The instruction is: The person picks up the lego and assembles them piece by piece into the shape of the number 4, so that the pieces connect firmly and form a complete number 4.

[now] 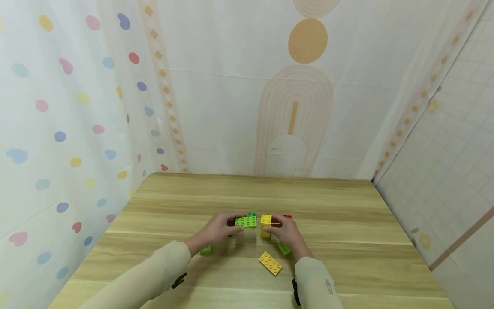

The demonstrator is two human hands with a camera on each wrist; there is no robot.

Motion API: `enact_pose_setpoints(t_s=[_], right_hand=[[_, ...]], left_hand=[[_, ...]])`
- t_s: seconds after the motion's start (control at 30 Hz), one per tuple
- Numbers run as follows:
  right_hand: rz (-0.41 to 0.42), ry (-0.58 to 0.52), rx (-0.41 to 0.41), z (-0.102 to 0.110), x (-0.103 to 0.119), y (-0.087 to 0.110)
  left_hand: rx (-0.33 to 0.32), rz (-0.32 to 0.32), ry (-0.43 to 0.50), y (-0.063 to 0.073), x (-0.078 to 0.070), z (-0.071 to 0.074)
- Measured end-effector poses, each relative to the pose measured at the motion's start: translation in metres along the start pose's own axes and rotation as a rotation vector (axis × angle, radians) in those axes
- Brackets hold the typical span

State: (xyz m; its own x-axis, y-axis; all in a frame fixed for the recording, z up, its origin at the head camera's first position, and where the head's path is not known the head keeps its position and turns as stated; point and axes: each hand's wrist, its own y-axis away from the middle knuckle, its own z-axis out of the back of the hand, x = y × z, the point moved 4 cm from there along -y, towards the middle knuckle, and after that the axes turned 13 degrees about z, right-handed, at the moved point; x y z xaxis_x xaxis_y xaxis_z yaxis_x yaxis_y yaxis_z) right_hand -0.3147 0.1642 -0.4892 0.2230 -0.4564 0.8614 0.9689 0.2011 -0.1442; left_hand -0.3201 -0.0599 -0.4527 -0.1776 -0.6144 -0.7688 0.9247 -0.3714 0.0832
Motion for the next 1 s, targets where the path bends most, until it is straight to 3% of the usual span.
enact_pose_setpoints(t_s=[0.6,0.8,1.0], right_hand=[[0.012,0.002,0.005,0.0,-0.002,-0.002],[0.011,0.008,0.009,0.0,-0.003,-0.002],[0.003,0.014,0.018,0.001,-0.002,0.0]], left_hand=[[0.032,0.016,0.02,-0.036,-0.019,0.006],[0.053,0.043,0.001,-0.04,-0.023,0.004],[0.079,0.013,-0.013,-0.042,-0.026,0.0]])
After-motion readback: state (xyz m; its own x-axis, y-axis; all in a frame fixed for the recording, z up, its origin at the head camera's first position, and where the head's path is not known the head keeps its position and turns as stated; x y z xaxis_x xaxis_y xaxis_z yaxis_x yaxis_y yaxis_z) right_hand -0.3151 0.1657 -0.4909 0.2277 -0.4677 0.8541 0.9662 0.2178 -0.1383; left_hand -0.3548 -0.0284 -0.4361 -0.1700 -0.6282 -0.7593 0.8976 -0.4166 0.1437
